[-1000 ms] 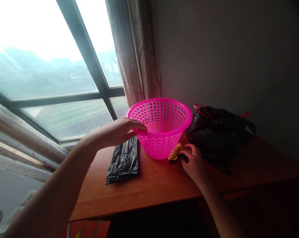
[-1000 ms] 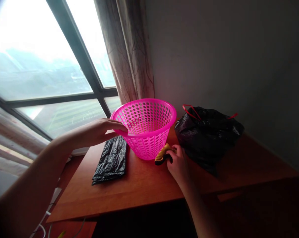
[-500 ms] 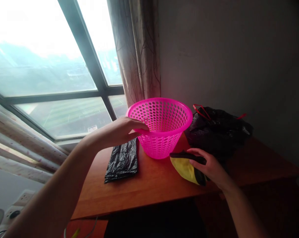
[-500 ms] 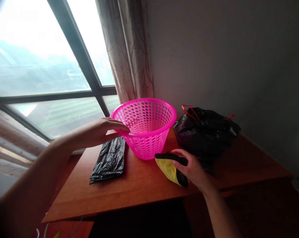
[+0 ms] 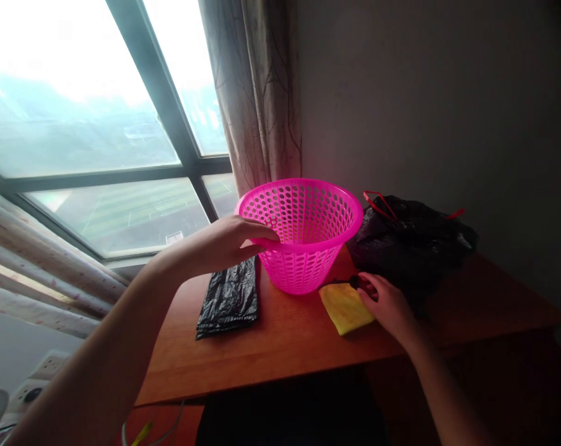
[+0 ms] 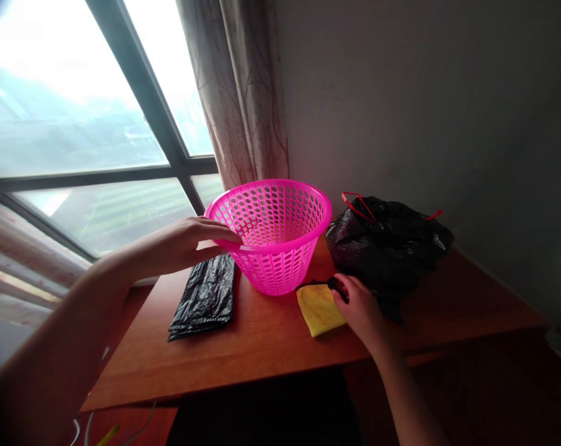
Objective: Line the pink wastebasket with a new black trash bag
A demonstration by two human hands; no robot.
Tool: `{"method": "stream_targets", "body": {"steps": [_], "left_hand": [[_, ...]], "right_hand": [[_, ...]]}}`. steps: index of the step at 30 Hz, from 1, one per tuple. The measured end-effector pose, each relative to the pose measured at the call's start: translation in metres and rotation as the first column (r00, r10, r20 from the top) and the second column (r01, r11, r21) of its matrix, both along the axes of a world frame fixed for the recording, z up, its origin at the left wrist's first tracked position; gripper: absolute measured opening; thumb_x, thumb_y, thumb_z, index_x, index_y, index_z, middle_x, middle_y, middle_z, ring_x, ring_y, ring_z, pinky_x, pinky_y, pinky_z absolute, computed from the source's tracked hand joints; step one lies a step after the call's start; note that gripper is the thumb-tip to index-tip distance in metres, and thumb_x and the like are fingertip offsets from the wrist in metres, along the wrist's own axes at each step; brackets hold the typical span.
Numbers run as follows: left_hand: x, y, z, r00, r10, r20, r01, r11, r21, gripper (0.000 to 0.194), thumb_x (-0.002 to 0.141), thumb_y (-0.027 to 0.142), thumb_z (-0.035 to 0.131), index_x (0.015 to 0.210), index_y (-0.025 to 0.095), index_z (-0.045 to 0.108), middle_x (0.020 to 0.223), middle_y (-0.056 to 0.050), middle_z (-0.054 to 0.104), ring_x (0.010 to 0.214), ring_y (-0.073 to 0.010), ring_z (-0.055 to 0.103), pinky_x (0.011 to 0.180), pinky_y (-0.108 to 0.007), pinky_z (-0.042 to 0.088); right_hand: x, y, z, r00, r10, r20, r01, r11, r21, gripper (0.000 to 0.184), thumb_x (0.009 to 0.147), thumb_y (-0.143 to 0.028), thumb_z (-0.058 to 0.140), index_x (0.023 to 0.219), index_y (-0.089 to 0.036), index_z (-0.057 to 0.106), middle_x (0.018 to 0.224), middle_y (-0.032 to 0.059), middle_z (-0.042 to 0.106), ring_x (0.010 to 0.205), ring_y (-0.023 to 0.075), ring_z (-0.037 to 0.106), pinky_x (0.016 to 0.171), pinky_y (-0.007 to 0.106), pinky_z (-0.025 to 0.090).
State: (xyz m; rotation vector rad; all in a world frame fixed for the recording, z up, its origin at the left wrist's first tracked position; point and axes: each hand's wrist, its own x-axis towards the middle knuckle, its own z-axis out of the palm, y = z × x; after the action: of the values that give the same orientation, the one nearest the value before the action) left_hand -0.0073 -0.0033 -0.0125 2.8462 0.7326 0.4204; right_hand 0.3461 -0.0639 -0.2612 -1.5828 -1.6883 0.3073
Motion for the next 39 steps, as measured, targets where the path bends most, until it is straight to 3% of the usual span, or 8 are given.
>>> {"method": "stream_targets", "body": {"steps": [3,8,14,20,28,35,39], "left_hand": [[0.001,0.001,-0.001,1.0,0.006,-0.002,-0.006,1.0,0.012,0.028,0.094,0.025,0.058,0.118,0.028,0.07,0.111,-0.003,0.075,0.098,-0.019,0.071,0.087,-0.033,0.057],[0.003,0.0,-0.001,1.0,0.017,-0.02,-0.016,0.999,0.038,0.026,0.095,0.028,0.055,0.117,0.027,0.07,0.109,-0.003,0.075,0.097,-0.0187,0.071,0.089,-0.033,0.056],[0.006,0.0,-0.005,1.0,0.024,-0.011,-0.023,0.998,0.065,0.027,0.096,0.027,0.054,0.119,0.025,0.069,0.111,-0.003,0.075,0.099,-0.019,0.07,0.09,-0.034,0.056],[0.015,-0.001,-0.008,0.999,0.05,-0.002,-0.049,0.994,0.1,0.029,0.096,0.026,0.054,0.122,0.025,0.067,0.115,-0.004,0.074,0.101,-0.0192,0.07,0.092,-0.036,0.055],[0.04,-0.002,-0.014,0.996,0.089,0.011,-0.089,0.982,0.164,0.032,0.095,0.018,0.052,0.124,0.023,0.066,0.118,-0.005,0.073,0.102,-0.0191,0.069,0.091,-0.035,0.054],[0.049,-0.004,-0.011,0.993,0.12,-0.004,-0.118,0.977,0.179,0.034,0.095,0.016,0.052,0.124,0.024,0.066,0.111,-0.006,0.075,0.097,-0.019,0.07,0.085,-0.033,0.055],[0.045,-0.007,-0.012,0.994,0.111,-0.017,-0.106,0.976,0.19,0.032,0.096,0.016,0.05,0.121,0.024,0.068,0.109,-0.006,0.075,0.096,-0.019,0.071,0.08,-0.03,0.055]], "right_hand": [[-0.007,-0.006,-0.009,0.994,0.009,0.107,-0.012,1.0,0.027,0.034,0.087,-0.029,0.051,0.114,-0.017,0.066,0.112,0.0122,0.068,0.092,0.0253,0.067,0.083,0.04,0.055],[-0.01,-0.003,-0.023,0.986,-0.106,0.127,0.089,0.987,0.13,0.028,0.087,-0.02,0.046,0.105,-0.016,0.068,0.099,0.0108,0.069,0.085,0.0232,0.066,0.077,0.035,0.053],[-0.009,-0.007,-0.023,0.931,-0.23,0.282,0.184,0.966,0.18,0.028,0.088,-0.017,0.048,0.108,-0.019,0.068,0.103,0.0105,0.068,0.091,0.0253,0.064,0.081,0.037,0.051],[-0.013,-0.004,-0.025,0.962,-0.072,0.265,0.013,0.976,0.217,0.036,0.087,-0.012,0.043,0.111,-0.02,0.069,0.117,0.0107,0.066,0.11,0.0261,0.061,0.1,0.043,0.049],[-0.025,0.005,-0.046,0.962,-0.065,0.267,0.027,0.989,0.142,0.038,0.088,-0.015,0.042,0.113,-0.016,0.071,0.119,0.0142,0.066,0.111,0.0278,0.062,0.099,0.045,0.052],[-0.019,0.017,-0.047,0.954,-0.146,0.263,0.108,0.982,0.155,0.037,0.087,-0.013,0.042,0.11,-0.015,0.072,0.116,0.015,0.067,0.107,0.029,0.061,0.099,0.05,0.05],[-0.018,0.017,-0.035,0.965,-0.132,0.225,0.105,0.986,0.132,0.037,0.087,-0.011,0.041,0.106,-0.016,0.072,0.114,0.0148,0.067,0.106,0.0284,0.061,0.099,0.049,0.05]]}}
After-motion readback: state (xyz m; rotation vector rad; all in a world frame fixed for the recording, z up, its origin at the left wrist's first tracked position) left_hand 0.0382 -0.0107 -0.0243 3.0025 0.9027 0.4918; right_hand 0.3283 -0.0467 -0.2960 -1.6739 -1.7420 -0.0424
